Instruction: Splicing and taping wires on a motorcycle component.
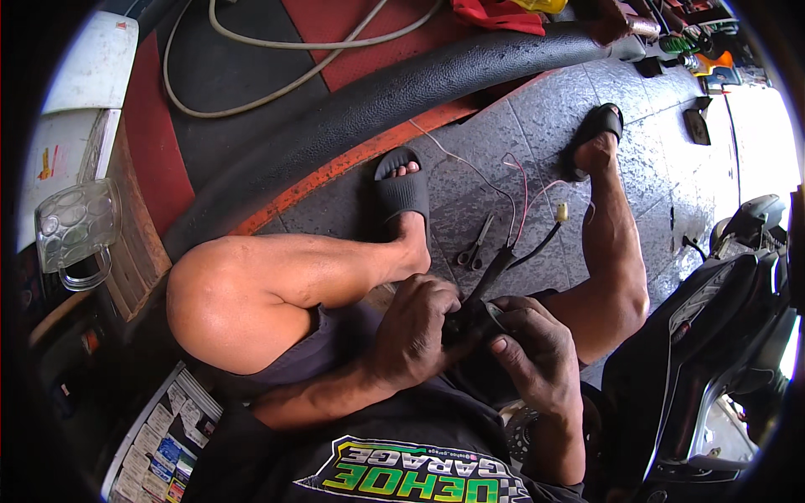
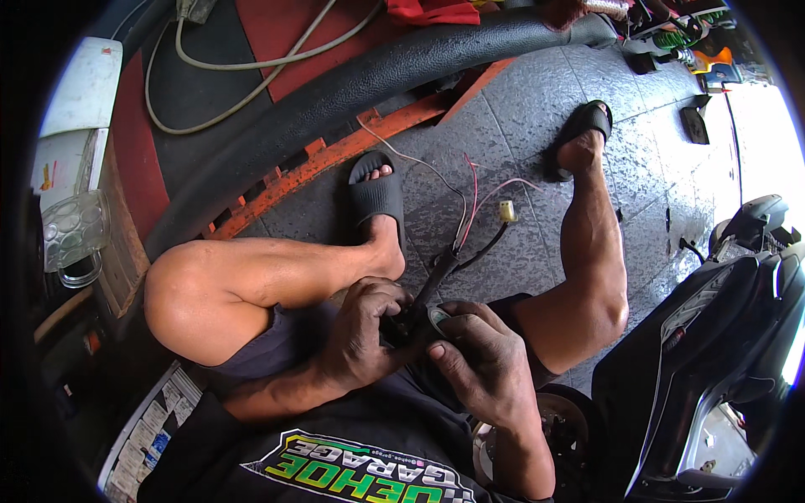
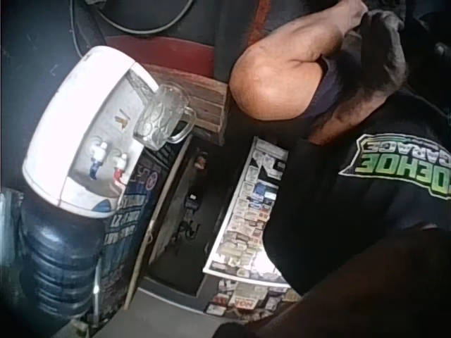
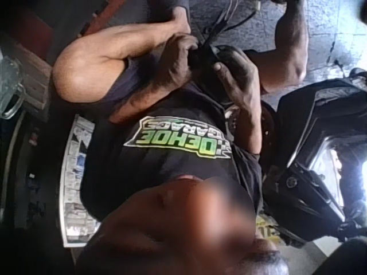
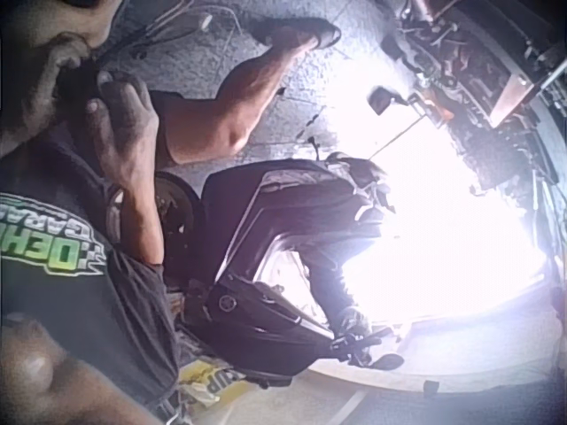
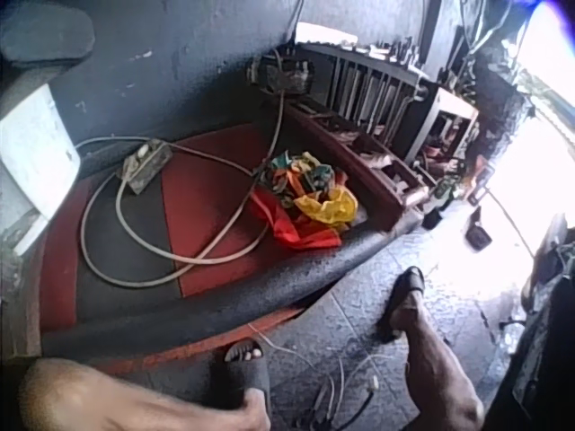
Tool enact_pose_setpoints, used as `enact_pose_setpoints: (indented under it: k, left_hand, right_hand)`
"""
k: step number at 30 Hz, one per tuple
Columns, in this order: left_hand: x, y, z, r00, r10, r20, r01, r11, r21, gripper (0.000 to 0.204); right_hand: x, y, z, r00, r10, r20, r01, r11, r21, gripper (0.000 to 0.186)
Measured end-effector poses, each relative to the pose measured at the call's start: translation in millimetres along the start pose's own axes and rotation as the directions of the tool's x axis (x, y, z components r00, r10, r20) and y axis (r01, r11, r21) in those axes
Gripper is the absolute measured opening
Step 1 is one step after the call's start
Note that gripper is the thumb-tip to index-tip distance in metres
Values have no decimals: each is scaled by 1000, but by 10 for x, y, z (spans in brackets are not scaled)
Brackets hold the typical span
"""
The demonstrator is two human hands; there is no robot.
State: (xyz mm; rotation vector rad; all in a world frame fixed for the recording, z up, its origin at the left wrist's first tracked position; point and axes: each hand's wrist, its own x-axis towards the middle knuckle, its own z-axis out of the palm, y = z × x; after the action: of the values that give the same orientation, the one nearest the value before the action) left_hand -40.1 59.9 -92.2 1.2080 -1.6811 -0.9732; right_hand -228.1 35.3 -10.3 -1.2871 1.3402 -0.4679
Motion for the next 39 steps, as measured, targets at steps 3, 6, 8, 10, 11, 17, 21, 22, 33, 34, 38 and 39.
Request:
enact_pose_setpoints:
  k: [3, 6, 8, 10, 11, 17, 21, 22, 33, 34, 38, 39]
  left_hand:
    - [-4, 16, -27, 997, 69, 45, -72, 996, 52, 48]
    - [-26, -24, 18, 991, 115, 73, -121, 989, 84, 45]
    - [-35, -9, -1, 989, 123, 83, -132, 985, 112, 44]
    - [-11, 43, -25, 995, 64, 72, -70, 994, 82, 42]
    - [-4, 51, -27, 995, 64, 73, -70, 994, 78, 42]
    - [8, 68, -66, 999, 35, 32, -38, 995, 93, 43]
    - [13, 69, -35, 1000, -7, -6, 7, 1000, 6, 44]
    - [11, 76, -38, 1000, -25, -6, 25, 999, -20, 44]
    - [-16, 123, -27, 997, -70, 17, 71, 994, -80, 45]
    - [-23, 120, -14, 996, -93, 10, 94, 988, -124, 44]
    - [-29, 156, -47, 982, -179, 53, 186, 961, -206, 43]
    - [-36, 162, -61, 968, -235, 88, 249, 939, -237, 41]
  right_hand:
    - [3, -17, 47, 999, -37, -24, 36, 998, -42, 23]
    - [-3, -114, 67, 999, 11, -52, -17, 992, -124, 24]
    - [0, -174, 97, 999, 4, -54, -13, 987, -163, 24]
    - [-1, -208, 106, 998, 5, -60, -17, 979, -204, 24]
    - [0, -220, 110, 998, 8, -63, -21, 978, -209, 23]
    - [26, -220, 133, 998, -2, -57, -10, 979, -202, 22]
    - [23, -196, 114, 996, 49, -72, -62, 982, -176, 23]
    - [27, -188, 114, 996, 52, -70, -63, 982, -177, 23]
    - [-10, -53, 154, 990, 74, -123, -99, 972, -214, 19]
    - [-12, -53, 166, 989, 78, -127, -104, 972, -213, 19]
    - [-31, -54, 192, 970, 168, -173, -178, 983, -43, 18]
    - [-35, -57, 192, 968, 200, -153, -206, 978, -23, 18]
